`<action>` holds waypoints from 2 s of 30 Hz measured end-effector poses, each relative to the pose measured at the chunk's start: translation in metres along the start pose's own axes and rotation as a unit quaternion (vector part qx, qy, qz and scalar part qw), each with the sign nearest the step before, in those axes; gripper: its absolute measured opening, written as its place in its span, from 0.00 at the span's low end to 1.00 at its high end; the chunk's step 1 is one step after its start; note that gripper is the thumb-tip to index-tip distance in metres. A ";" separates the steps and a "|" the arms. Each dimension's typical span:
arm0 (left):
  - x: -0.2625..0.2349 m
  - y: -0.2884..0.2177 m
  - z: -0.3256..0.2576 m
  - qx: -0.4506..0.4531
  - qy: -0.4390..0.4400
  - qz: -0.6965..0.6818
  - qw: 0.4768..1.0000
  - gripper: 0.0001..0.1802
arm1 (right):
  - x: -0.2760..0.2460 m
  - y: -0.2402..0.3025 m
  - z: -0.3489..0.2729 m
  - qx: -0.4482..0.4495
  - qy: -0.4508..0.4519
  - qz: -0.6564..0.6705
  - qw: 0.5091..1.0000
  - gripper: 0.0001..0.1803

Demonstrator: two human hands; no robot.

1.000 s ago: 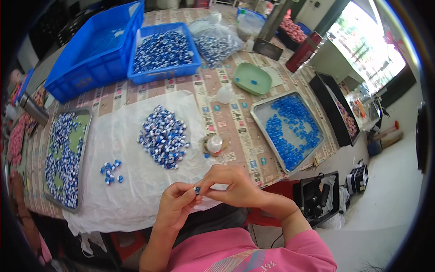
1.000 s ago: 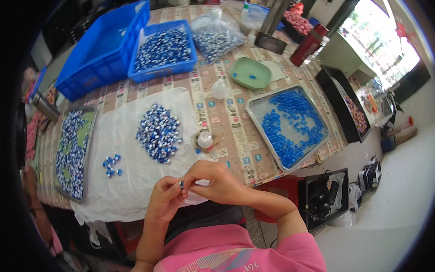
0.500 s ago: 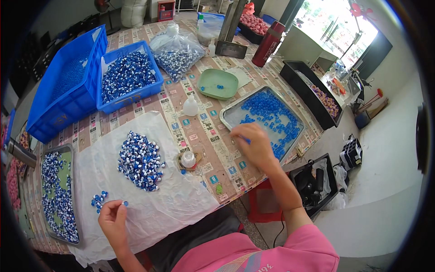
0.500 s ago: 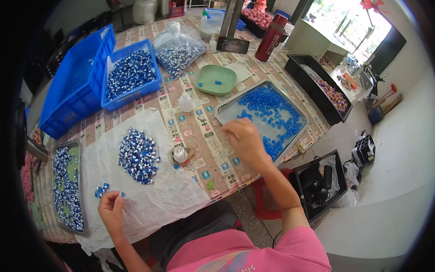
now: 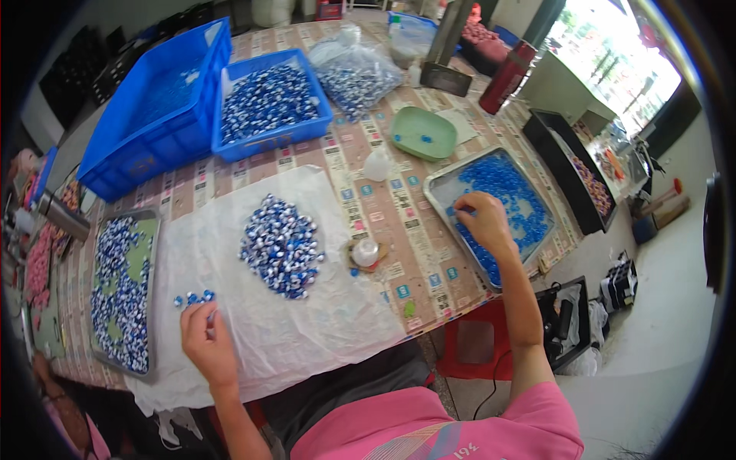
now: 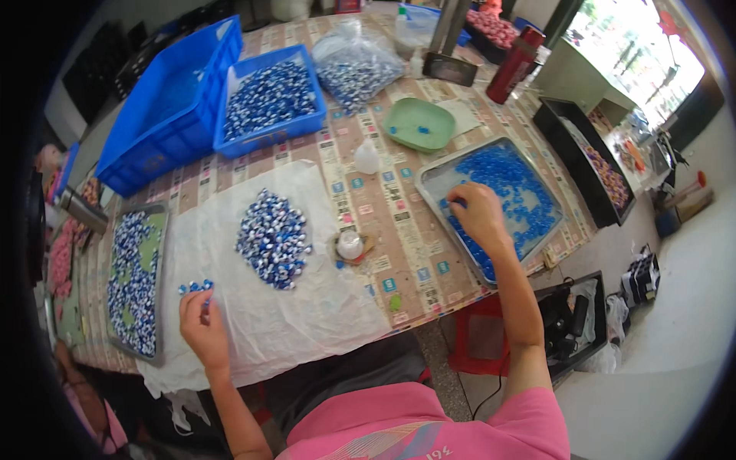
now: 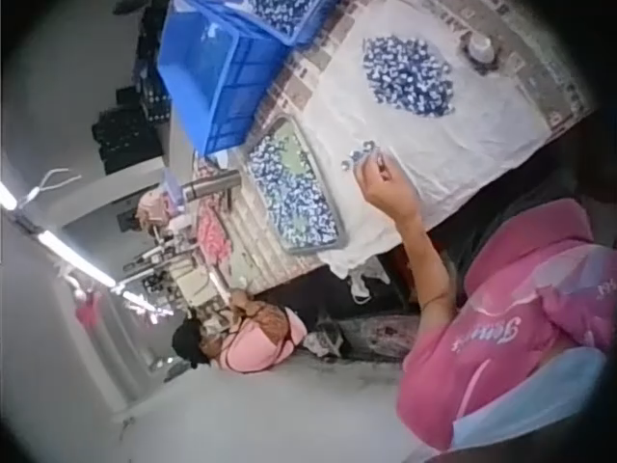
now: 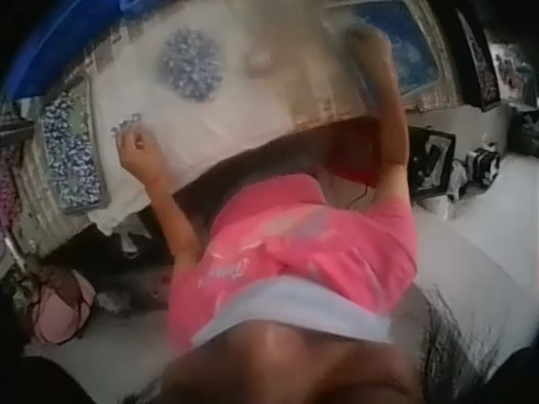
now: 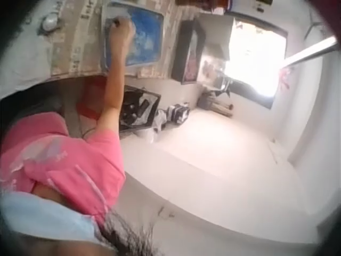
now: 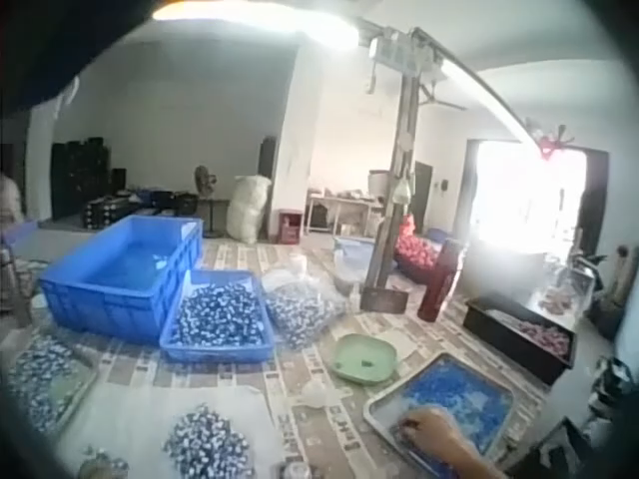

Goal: Manually assembling small blue and white plastic toy components at a factory workbench.

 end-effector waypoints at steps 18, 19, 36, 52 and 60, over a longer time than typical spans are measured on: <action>0.064 -0.028 0.001 0.099 0.111 -0.059 0.987 0.09 | 0.028 0.159 -0.076 -0.002 0.168 0.386 0.907 0.12; 0.064 -0.029 0.000 0.085 0.116 -0.060 0.988 0.09 | 0.031 0.156 -0.078 0.028 0.175 0.407 0.896 0.12; 0.072 -0.038 -0.054 -0.266 0.241 -0.455 0.815 0.08 | 0.041 0.145 -0.084 0.056 0.190 0.459 0.866 0.14; 0.093 -0.048 -0.090 -0.418 0.304 -0.622 0.588 0.13 | 0.045 0.165 -0.085 -0.064 0.180 0.412 0.891 0.11; 0.093 -0.040 -0.093 -0.418 0.302 -0.629 0.581 0.13 | 0.047 0.165 -0.078 0.007 0.188 0.450 0.873 0.10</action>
Point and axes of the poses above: each hand's wrist, its own z-axis towards the middle knuckle, its own x-axis out of the palm, y = z × x, the point moved 6 cm from there along z, towards the middle knuckle, and after that the axes turned 1 degree about x, right-handed, at the moved point
